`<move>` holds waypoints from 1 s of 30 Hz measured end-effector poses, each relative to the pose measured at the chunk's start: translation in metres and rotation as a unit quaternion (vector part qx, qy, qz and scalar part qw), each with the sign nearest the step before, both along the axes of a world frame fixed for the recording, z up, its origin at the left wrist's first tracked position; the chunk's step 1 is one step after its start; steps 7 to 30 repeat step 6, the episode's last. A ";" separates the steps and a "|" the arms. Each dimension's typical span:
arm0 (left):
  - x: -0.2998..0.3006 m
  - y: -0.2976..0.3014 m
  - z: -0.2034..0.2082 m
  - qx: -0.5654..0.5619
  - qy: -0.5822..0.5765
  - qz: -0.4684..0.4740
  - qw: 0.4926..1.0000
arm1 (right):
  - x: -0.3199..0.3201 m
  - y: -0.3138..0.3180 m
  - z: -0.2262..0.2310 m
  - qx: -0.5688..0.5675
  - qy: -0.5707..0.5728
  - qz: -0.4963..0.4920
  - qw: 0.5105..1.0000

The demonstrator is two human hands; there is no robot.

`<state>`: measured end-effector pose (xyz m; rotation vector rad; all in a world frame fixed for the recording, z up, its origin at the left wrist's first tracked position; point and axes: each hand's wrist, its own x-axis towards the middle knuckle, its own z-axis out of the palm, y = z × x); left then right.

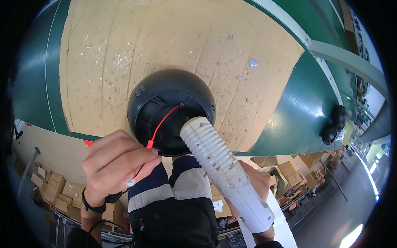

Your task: Using a glue gun to attach wires to circular plastic components on an assembly line.

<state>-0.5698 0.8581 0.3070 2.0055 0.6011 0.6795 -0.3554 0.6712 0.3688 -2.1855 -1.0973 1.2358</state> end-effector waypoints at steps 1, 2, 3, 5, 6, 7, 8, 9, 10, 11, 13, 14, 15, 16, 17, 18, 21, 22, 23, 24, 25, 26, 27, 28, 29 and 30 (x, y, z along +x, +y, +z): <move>-0.003 -0.001 0.002 0.001 0.000 -0.013 1.000 | -0.001 -0.002 -0.001 0.003 0.004 -0.005 1.000; -0.005 -0.002 0.002 0.001 -0.001 -0.025 1.000 | -0.005 -0.005 -0.001 0.003 0.003 -0.004 1.000; -0.006 -0.003 0.002 -0.001 0.001 -0.025 1.000 | -0.011 -0.012 0.001 -0.042 -0.018 -0.078 0.996; -0.007 -0.005 0.000 0.017 -0.020 -0.067 0.997 | -0.012 -0.007 0.010 -0.122 -0.057 -0.051 0.990; -0.010 -0.006 0.001 0.023 -0.005 -0.076 0.997 | -0.006 0.015 0.021 -0.152 -0.073 0.052 0.984; -0.010 -0.006 0.001 0.023 -0.005 -0.076 0.997 | -0.006 0.015 0.021 -0.152 -0.073 0.052 0.984; -0.010 -0.006 0.001 0.023 -0.005 -0.076 0.997 | -0.006 0.015 0.021 -0.152 -0.073 0.052 0.984; -0.010 -0.006 0.001 0.023 -0.005 -0.076 0.997 | -0.006 0.015 0.021 -0.152 -0.073 0.052 0.984; -0.010 -0.006 0.001 0.023 -0.005 -0.076 0.997 | -0.006 0.015 0.021 -0.152 -0.073 0.052 0.984; -0.010 -0.006 0.001 0.023 -0.005 -0.076 0.997 | -0.006 0.015 0.021 -0.152 -0.073 0.052 0.984; -0.010 -0.006 0.001 0.023 -0.005 -0.076 0.997 | -0.006 0.015 0.021 -0.152 -0.073 0.052 0.984; -0.010 -0.006 0.001 0.023 -0.005 -0.076 0.997 | -0.006 0.015 0.021 -0.152 -0.073 0.052 0.984; -0.010 -0.006 0.001 0.023 -0.005 -0.076 0.997 | -0.006 0.015 0.021 -0.152 -0.073 0.052 0.984; -0.010 -0.006 0.001 0.023 -0.005 -0.076 0.997 | -0.006 0.015 0.021 -0.152 -0.073 0.052 0.984; -0.010 -0.006 0.001 0.023 -0.005 -0.076 0.997 | -0.006 0.015 0.021 -0.152 -0.073 0.052 0.984; -0.010 -0.006 0.001 0.023 -0.005 -0.076 0.997 | -0.006 0.015 0.021 -0.152 -0.073 0.052 0.984; -0.010 -0.006 0.001 0.023 -0.005 -0.076 0.997 | -0.006 0.015 0.021 -0.152 -0.073 0.052 0.984; -0.010 -0.006 0.001 0.023 -0.005 -0.076 0.997 | -0.006 0.015 0.021 -0.152 -0.073 0.052 0.984; -0.010 -0.006 0.001 0.023 -0.005 -0.076 0.997 | -0.006 0.015 0.021 -0.152 -0.073 0.052 0.984; -0.010 -0.006 0.001 0.023 -0.005 -0.076 0.997 | -0.006 0.015 0.021 -0.152 -0.073 0.052 0.984; -0.010 -0.006 0.001 0.023 -0.005 -0.076 0.997 | -0.006 0.015 0.021 -0.152 -0.073 0.052 0.984; -0.010 -0.006 0.001 0.023 -0.005 -0.076 0.997 | -0.006 0.015 0.021 -0.152 -0.073 0.052 0.984; -0.010 -0.006 0.001 0.023 -0.005 -0.076 0.997 | -0.006 0.015 0.021 -0.152 -0.073 0.052 0.984; -0.010 -0.006 0.001 0.023 -0.005 -0.076 0.997 | -0.006 0.015 0.021 -0.152 -0.073 0.052 0.984; -0.010 -0.006 0.001 0.023 -0.005 -0.076 0.997 | -0.006 0.015 0.021 -0.152 -0.073 0.052 0.984; -0.010 -0.006 0.001 0.023 -0.005 -0.076 0.997 | -0.006 0.015 0.021 -0.152 -0.073 0.052 0.984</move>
